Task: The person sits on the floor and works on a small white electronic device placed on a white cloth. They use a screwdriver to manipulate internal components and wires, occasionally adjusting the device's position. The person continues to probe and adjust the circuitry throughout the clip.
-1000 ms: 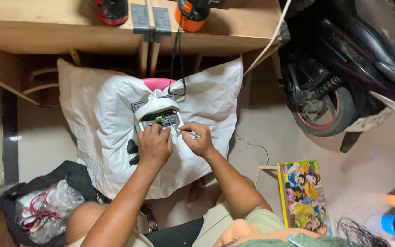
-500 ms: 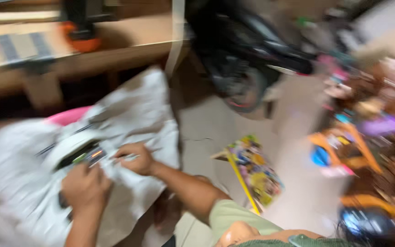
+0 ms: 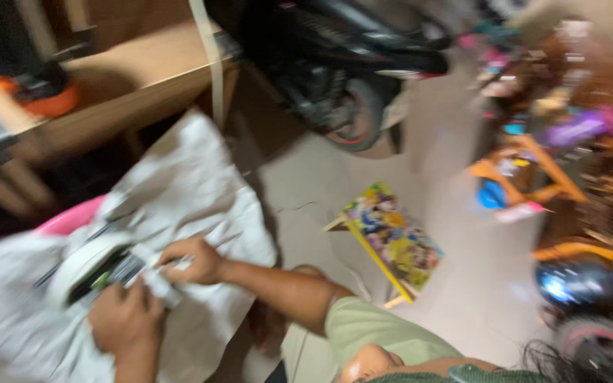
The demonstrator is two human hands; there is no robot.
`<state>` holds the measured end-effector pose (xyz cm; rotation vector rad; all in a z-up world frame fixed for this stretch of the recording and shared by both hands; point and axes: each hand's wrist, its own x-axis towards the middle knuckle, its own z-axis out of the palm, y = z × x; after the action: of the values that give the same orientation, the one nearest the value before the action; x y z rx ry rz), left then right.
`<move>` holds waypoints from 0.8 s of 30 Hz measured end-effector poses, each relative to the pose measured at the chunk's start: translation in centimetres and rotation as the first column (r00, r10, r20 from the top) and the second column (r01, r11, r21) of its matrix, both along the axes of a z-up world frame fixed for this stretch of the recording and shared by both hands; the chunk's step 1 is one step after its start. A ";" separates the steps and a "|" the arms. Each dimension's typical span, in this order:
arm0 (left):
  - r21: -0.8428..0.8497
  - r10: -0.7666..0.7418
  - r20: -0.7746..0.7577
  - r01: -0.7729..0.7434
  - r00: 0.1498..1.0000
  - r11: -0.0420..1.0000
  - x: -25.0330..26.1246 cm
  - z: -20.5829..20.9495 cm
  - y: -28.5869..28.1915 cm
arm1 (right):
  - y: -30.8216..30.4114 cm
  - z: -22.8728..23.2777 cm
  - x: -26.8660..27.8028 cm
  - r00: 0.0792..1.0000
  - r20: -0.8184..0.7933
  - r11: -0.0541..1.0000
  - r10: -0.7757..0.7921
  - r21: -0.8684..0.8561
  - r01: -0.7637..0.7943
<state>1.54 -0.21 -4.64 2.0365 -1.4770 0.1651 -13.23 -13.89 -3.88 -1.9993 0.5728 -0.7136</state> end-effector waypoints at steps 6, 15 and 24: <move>0.073 0.051 -0.033 -0.049 0.998 0.996 -0.2 4.7 -0.1 | -1.8 -0.6 -1.0 0.998 -0.023 0.997 -0.061 0.041 0.062; -0.282 -0.053 -0.382 -0.061 0.923 0.957 1.5 7.6 1.1 | -1.1 1.6 0.1 0.941 0.195 0.891 -0.276 0.419 0.175; -0.339 -0.239 -0.815 -0.100 0.528 0.936 -1.3 6.1 0.3 | 1.2 3.5 0.6 0.980 0.191 0.996 0.060 -0.079 -0.045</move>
<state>0.26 0.13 1.47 1.3822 -0.7893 -0.5275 -12.64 -12.66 -0.39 -1.9779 0.3822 -0.8959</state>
